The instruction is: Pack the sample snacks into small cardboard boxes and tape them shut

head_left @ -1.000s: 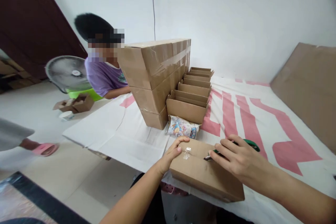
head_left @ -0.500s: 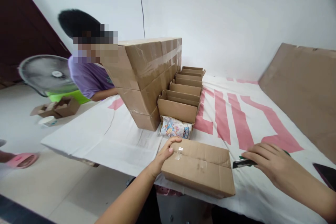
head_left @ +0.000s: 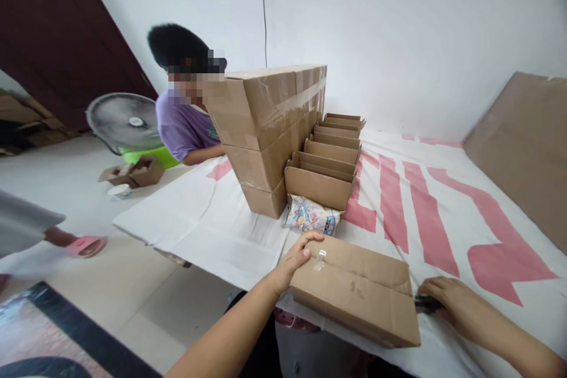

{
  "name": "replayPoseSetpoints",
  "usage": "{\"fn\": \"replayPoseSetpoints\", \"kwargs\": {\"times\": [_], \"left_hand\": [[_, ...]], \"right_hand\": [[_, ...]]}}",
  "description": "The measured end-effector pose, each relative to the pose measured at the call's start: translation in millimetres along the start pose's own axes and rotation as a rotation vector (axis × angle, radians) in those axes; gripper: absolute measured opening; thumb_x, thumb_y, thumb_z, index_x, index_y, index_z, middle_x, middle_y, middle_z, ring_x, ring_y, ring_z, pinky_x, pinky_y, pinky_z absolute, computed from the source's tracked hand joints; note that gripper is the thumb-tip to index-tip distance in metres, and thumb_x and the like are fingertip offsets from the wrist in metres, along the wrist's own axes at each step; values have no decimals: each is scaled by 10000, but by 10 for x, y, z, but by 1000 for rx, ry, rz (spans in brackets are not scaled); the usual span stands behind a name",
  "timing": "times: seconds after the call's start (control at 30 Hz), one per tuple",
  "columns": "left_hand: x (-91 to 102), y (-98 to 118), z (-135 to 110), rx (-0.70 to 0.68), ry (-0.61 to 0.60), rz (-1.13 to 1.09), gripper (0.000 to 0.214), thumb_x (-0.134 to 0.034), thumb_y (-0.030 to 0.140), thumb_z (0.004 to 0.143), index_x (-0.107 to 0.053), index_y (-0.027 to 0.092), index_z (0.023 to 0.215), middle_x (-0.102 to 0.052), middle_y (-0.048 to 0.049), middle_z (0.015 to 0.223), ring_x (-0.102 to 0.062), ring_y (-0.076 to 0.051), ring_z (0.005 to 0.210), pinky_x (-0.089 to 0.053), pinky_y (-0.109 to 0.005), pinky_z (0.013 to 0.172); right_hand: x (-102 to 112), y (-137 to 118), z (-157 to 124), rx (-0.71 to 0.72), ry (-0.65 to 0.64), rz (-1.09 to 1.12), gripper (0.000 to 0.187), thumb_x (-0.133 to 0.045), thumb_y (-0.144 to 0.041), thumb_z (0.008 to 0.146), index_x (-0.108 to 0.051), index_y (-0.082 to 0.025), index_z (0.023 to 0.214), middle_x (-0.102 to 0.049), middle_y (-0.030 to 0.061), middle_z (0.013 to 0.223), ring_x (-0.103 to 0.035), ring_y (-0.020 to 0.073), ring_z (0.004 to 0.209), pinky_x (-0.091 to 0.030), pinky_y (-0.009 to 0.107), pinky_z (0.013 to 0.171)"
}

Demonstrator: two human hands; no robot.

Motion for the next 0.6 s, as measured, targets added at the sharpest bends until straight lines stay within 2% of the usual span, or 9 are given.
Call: {"fn": "replayPoseSetpoints", "kwargs": {"times": [0.1, 0.2, 0.3, 0.4, 0.47, 0.6], "left_hand": [[7, -18, 12, -20, 6, 9, 494, -645, 567, 814, -592, 241, 1180, -598, -71, 1170, -541, -300, 1122, -386, -387, 956], [14, -21, 9, -30, 4, 28, 497, -638, 565, 816, -590, 231, 1180, -596, -76, 1166, -535, -307, 1134, -384, -399, 968], [33, -31, 10, -42, -8, 57, 478, -609, 561, 836, -584, 238, 1188, -595, -67, 1167, -524, -302, 1145, -372, -406, 990], [68, -65, 31, -71, -25, 94, 481, -580, 563, 854, -580, 232, 1203, -585, -74, 1207, -508, -304, 1158, -351, -423, 1021], [88, -90, 48, -92, -32, 105, 493, -592, 572, 842, -586, 225, 1192, -583, -78, 1209, -497, -307, 1166, -336, -428, 1037], [70, -80, 45, -100, -25, 99, 460, -582, 545, 860, -575, 238, 1202, -577, -68, 1226, -474, -300, 1206, -320, -426, 1062]], "right_hand": [[315, -157, 192, 98, 235, -65, 302, -487, -224, 901, -675, -213, 1139, -698, 111, 1184, -650, 290, 1072, -519, 464, 916], [676, -662, 421, 297, 464, -27, 261, -451, -254, 974, -641, -204, 1145, -704, 102, 1164, -650, 249, 1069, -538, 431, 911], [854, -1319, 664, 562, 438, 27, 246, -435, -190, 991, -630, -197, 1140, -720, 82, 1111, -650, 197, 1057, -540, 364, 914], [821, -1791, 894, 746, 334, 46, 291, -427, -150, 986, -610, -171, 1211, -703, 91, 1191, -620, 195, 1139, -510, 381, 984], [738, -1931, 1022, 787, 270, 43, 358, -428, -129, 974, -563, -160, 1305, -665, 100, 1279, -569, 203, 1233, -485, 397, 1023], [609, -1973, 1160, 807, 216, 6, 402, -406, -112, 977, -535, -153, 1355, -633, 108, 1333, -501, 214, 1313, -446, 413, 1059]]}}
Point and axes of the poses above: each hand's wrist, its own z-axis towards the middle knuckle, its own x-axis out of the back of the hand, y = z × x, the point moved 2 cm from there along z, towards the middle knuckle
